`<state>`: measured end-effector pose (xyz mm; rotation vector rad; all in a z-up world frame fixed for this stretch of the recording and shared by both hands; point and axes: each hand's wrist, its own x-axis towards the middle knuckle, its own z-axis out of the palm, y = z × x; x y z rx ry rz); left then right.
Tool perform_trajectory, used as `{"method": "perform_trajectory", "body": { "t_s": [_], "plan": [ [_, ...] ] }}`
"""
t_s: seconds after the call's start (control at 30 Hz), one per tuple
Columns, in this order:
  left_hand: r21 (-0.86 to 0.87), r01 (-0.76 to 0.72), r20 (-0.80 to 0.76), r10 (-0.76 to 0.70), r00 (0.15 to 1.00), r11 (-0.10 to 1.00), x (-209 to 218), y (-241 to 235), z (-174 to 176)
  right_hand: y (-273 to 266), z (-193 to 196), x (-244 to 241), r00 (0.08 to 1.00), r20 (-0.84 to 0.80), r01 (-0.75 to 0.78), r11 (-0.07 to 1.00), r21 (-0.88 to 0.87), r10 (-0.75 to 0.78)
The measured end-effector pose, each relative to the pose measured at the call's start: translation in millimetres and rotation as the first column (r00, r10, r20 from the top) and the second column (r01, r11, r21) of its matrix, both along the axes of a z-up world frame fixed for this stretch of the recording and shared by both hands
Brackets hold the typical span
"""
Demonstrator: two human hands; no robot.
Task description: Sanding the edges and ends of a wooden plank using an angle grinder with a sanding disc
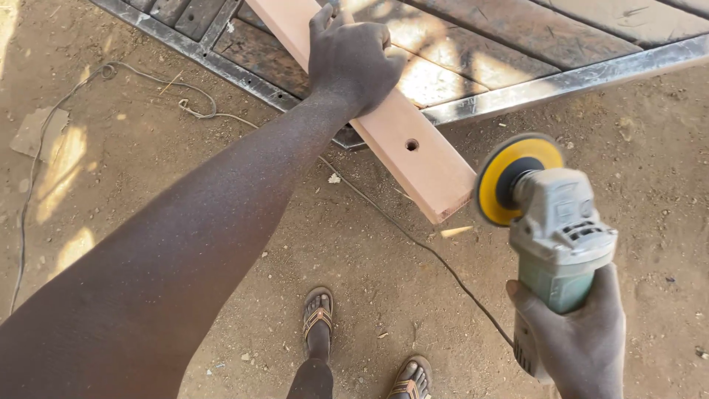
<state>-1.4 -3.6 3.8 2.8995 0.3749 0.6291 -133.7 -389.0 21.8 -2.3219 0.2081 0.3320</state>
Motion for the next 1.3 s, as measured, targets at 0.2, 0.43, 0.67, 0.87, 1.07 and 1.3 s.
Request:
{"method": "perform_trajectory", "body": {
  "t_s": [0.2,0.43,0.67,0.87,1.07,1.3],
  "plan": [
    [0.008,-0.014,-0.017,0.014,1.0,1.0,1,2,-4,2,9,-5,0.988,-0.082,-0.142,0.975,-0.173,0.129],
    [-0.014,0.018,-0.026,-0.019,0.999,1.0,1,1,0,10,21,9,0.998,-0.063,-0.022,0.992,-0.127,0.014],
    [0.03,0.018,0.013,-0.019,1.0,0.999,2,4,-4,-6,7,2,0.975,-0.046,-0.224,0.962,-0.154,0.22],
    [0.024,0.022,-0.014,-0.022,1.0,0.999,-1,2,-3,-6,12,19,0.997,-0.072,0.021,0.998,-0.059,-0.025],
    [-0.023,0.044,-0.055,-0.046,0.997,0.999,-10,-4,17,-1,7,-1,0.962,-0.202,0.215,0.967,0.133,-0.186],
    [0.081,0.751,0.021,-0.755,0.656,0.655,-58,-33,29,-6,-40,-71,0.817,-0.293,0.574,0.748,0.334,-0.497]
  ]
}}
